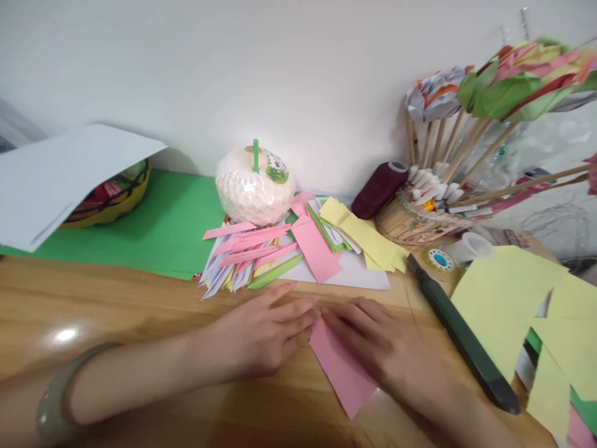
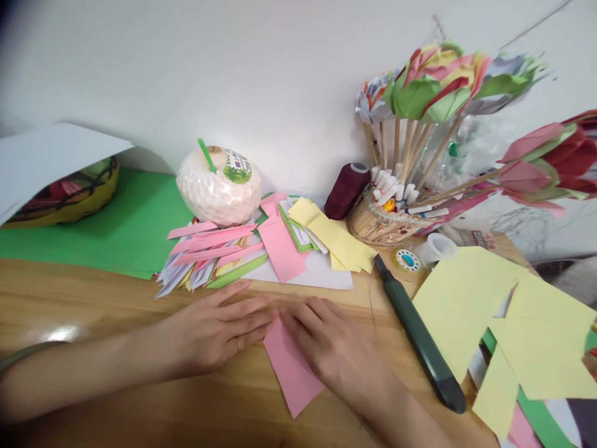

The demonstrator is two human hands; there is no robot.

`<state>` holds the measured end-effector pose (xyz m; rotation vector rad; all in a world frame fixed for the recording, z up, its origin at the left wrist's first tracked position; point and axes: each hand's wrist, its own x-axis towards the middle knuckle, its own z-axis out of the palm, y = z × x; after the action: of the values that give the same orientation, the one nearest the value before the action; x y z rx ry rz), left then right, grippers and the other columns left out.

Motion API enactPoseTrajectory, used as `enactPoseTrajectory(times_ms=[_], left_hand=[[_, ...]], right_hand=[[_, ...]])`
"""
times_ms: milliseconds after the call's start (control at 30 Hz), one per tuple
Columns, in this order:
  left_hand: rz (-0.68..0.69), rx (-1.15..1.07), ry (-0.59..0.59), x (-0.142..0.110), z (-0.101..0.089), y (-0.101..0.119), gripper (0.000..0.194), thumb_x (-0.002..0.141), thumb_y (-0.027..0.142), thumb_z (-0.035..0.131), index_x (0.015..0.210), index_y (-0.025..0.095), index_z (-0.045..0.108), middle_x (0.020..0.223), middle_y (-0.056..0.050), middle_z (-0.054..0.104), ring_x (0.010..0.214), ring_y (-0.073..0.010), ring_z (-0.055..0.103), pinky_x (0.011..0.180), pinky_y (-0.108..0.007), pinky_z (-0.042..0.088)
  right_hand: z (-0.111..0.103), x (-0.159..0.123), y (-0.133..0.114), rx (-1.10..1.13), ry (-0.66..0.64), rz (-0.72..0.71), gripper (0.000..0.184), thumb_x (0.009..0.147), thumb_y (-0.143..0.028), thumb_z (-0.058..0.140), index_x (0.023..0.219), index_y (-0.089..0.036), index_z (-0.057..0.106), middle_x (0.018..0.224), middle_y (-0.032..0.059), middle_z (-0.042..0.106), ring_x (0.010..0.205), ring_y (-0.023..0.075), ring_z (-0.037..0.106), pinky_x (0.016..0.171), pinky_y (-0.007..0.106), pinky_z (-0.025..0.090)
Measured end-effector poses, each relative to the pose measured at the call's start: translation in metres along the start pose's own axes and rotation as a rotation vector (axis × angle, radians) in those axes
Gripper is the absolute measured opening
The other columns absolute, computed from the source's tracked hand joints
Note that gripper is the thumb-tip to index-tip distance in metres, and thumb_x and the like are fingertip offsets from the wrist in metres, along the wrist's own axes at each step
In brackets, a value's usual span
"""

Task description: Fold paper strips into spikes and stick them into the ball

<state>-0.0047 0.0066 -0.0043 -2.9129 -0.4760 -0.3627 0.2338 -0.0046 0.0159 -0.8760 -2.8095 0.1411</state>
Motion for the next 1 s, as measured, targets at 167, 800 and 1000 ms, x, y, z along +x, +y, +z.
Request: enactPoseTrajectory(times_ms=[167, 800, 1000], left_hand=[[-0.036, -0.029, 0.002, 0.0, -0.001, 0.001, 0.024, 0.096, 0.02, 0.045, 0.115, 0.015, 0.059, 0.123, -0.004, 0.06, 0.117, -0.0242, 0.048, 0.103, -0.046, 0.032], [-0.066, -0.393, -0.128, -0.009, -0.009, -0.017, 0.034, 0.094, 0.022, 0.049, 0.121, 0.043, 0.053, 0.145, 0.003, 0.037, 0.139, -0.0299, 0.02, 0.105, -0.058, 0.026], [-0.124, -0.272, 0.32, -0.005, -0.013, -0.014, 0.027, 0.097, 0.015, 0.041, 0.117, 0.021, 0.057, 0.125, -0.004, 0.059, 0.13, -0.0173, 0.038, 0.109, -0.04, 0.028]], right_hand=[[-0.008, -0.007, 0.012, 0.071, 0.015, -0.052, 0.037, 0.099, -0.021, 0.027, 0.103, -0.013, 0.063, 0.095, 0.0102, 0.065, 0.085, 0.0219, 0.055, 0.071, 0.038, 0.047], [-0.027, -0.012, 0.013, 0.665, -0.154, 0.134, 0.022, 0.085, -0.007, 0.053, 0.076, -0.022, 0.066, 0.093, 0.0022, 0.058, 0.085, 0.0129, 0.058, 0.071, 0.024, 0.049], [-0.009, -0.023, 0.009, 0.129, 0.346, 0.124, 0.024, 0.092, -0.011, 0.043, 0.104, -0.02, 0.062, 0.086, 0.0061, 0.06, 0.076, 0.0153, 0.059, 0.059, 0.026, 0.046]])
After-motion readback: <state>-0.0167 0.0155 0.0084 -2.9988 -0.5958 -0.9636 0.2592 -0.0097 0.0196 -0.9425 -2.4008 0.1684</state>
